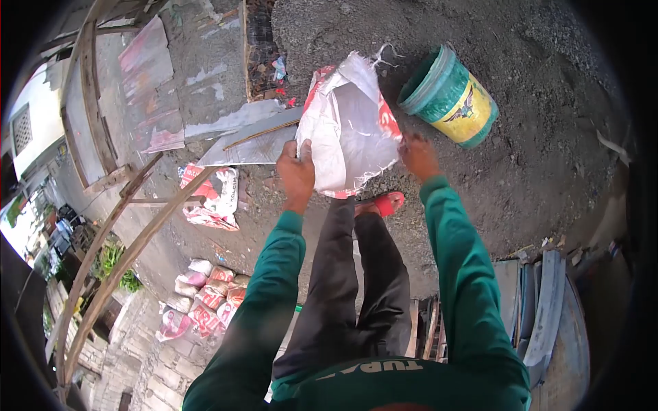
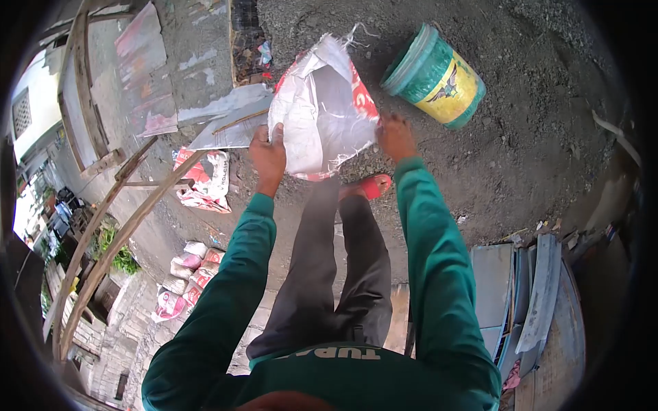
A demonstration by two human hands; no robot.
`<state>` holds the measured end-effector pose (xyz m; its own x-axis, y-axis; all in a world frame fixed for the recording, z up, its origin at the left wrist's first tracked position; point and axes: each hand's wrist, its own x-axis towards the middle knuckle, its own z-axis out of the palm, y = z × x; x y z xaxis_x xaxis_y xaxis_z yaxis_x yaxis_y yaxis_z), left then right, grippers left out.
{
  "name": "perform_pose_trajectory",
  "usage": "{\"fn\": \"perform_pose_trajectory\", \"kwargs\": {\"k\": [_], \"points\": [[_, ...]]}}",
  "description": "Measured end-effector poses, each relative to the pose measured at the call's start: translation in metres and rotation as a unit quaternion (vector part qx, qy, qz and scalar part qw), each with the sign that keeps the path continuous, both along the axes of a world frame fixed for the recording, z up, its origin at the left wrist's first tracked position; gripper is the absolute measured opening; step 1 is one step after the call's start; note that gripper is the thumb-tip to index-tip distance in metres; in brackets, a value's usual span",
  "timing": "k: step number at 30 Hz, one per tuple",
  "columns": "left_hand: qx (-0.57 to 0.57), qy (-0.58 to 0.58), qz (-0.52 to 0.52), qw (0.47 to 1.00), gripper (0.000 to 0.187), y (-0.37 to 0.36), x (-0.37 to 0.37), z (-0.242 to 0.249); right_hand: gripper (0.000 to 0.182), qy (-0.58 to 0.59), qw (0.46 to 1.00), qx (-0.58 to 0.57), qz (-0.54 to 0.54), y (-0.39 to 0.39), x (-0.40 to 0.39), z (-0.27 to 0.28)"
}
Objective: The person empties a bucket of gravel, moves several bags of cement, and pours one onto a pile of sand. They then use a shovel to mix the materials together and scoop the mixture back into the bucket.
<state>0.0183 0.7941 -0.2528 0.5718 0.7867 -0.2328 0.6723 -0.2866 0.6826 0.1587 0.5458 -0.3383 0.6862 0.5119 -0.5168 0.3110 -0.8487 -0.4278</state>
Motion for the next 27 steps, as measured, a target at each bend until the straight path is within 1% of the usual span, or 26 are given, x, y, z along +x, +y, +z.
{"fn": "perform_pose_trajectory", "kwargs": {"k": [1, 2, 4, 5, 6, 7, 8, 9, 10, 11, 12, 13, 14, 15, 16, 18, 20, 21, 22, 23, 24, 25, 26, 27], "points": [[-0.022, 0.054, -0.025, 0.998, 0.026, -0.004, -0.002, -0.025, 0.045, -0.113, 0.994, 0.009, 0.003, 0.007, 0.014, -0.004], [-0.032, 0.059, -0.03, 0.997, 0.026, -0.01, 0.003, -0.039, 0.058, -0.085, 0.995, 0.012, 0.041, 0.02, 0.041, 0.008], [0.022, 0.035, -0.087, 0.995, 0.03, -0.027, 0.012, -0.061, 0.054, -0.237, 0.958, -0.03, 0.16, 0.033, 0.074, -0.006], [0.028, 0.063, -0.105, 0.992, 0.026, -0.034, 0.015, -0.067, 0.057, -0.253, 0.945, -0.055, 0.2, 0.032, 0.089, -0.028], [-0.03, 0.044, -0.094, 0.994, 0.026, -0.043, 0.018, -0.078, 0.06, -0.27, 0.929, -0.071, 0.242, 0.026, 0.1, -0.045], [-0.07, 0.031, -0.074, 0.994, 0.027, -0.047, 0.017, -0.084, 0.046, -0.305, 0.9, -0.1, 0.296, 0.017, 0.11, -0.052], [-0.096, 0.114, -0.059, 0.987, 0.029, -0.054, 0.017, -0.087, 0.044, -0.242, 0.89, -0.17, 0.346, 0.015, 0.122, -0.051], [-0.079, 0.079, -0.053, 0.992, 0.028, -0.061, 0.003, -0.107, 0.043, -0.179, 0.93, -0.118, 0.299, -0.012, 0.135, -0.12], [-0.03, 0.123, -0.07, 0.99, 0.026, -0.066, -0.01, -0.132, 0.043, -0.245, 0.891, -0.178, 0.339, -0.001, 0.137, -0.105], [-0.032, 0.052, -0.077, 0.995, 0.028, -0.067, -0.015, -0.134, 0.04, -0.247, 0.875, -0.21, 0.358, -0.012, 0.145, -0.106], [-0.013, 0.06, -0.082, 0.995, 0.029, -0.068, -0.011, -0.125, 0.037, -0.249, 0.859, -0.241, 0.378, -0.021, 0.152, -0.109], [-0.103, 0.103, -0.062, 0.987, 0.026, -0.057, 0.004, -0.081, 0.03, -0.218, 0.847, -0.292, 0.388, -0.023, 0.153, -0.092], [-0.105, 0.108, -0.055, 0.987, 0.025, -0.058, 0.0, -0.087, 0.024, -0.212, 0.835, -0.304, 0.405, -0.031, 0.151, -0.071], [-0.129, 0.118, -0.039, 0.984, 0.025, -0.053, 0.0, -0.082, 0.027, -0.246, 0.806, -0.297, 0.449, -0.069, 0.157, -0.085], [-0.156, 0.126, -0.024, 0.979, 0.026, -0.052, 0.002, -0.077, 0.028, -0.258, 0.797, -0.29, 0.462, -0.105, 0.162, -0.087], [-0.154, 0.107, -0.029, 0.982, 0.028, -0.052, 0.0, -0.073, 0.032, -0.285, 0.779, -0.276, 0.486, -0.176, 0.173, -0.093], [-0.146, 0.086, -0.037, 0.985, 0.03, -0.048, 0.002, -0.073, 0.034, -0.219, 0.826, -0.285, 0.436, -0.232, 0.177, -0.056], [-0.128, 0.096, -0.052, 0.986, 0.031, -0.045, 0.003, -0.073, 0.035, -0.174, 0.869, -0.258, 0.384, -0.243, 0.174, -0.03], [-0.116, 0.106, -0.065, 0.985, 0.032, -0.049, 0.003, -0.075, 0.035, -0.174, 0.868, -0.263, 0.384, -0.247, 0.169, -0.015], [-0.086, 0.116, -0.069, 0.987, 0.031, -0.05, -0.006, -0.09, 0.037, -0.149, 0.915, -0.223, 0.302, -0.242, 0.157, 0.024], [-0.073, 0.119, -0.084, 0.987, 0.03, -0.054, -0.005, -0.108, 0.039, -0.194, 0.932, -0.16, 0.261, -0.243, 0.141, 0.068], [-0.022, 0.09, -0.107, 0.99, 0.027, -0.058, -0.015, -0.128, 0.042, -0.236, 0.942, -0.091, 0.222, -0.242, 0.125, 0.11], [-0.032, 0.077, -0.103, 0.991, 0.024, -0.058, -0.011, -0.126, 0.037, -0.208, 0.962, -0.111, 0.137, -0.214, 0.112, 0.148], [-0.041, 0.063, -0.098, 0.992, 0.022, -0.058, -0.005, -0.121, 0.039, -0.149, 0.981, -0.076, -0.098, -0.2, 0.098, 0.175]]}}
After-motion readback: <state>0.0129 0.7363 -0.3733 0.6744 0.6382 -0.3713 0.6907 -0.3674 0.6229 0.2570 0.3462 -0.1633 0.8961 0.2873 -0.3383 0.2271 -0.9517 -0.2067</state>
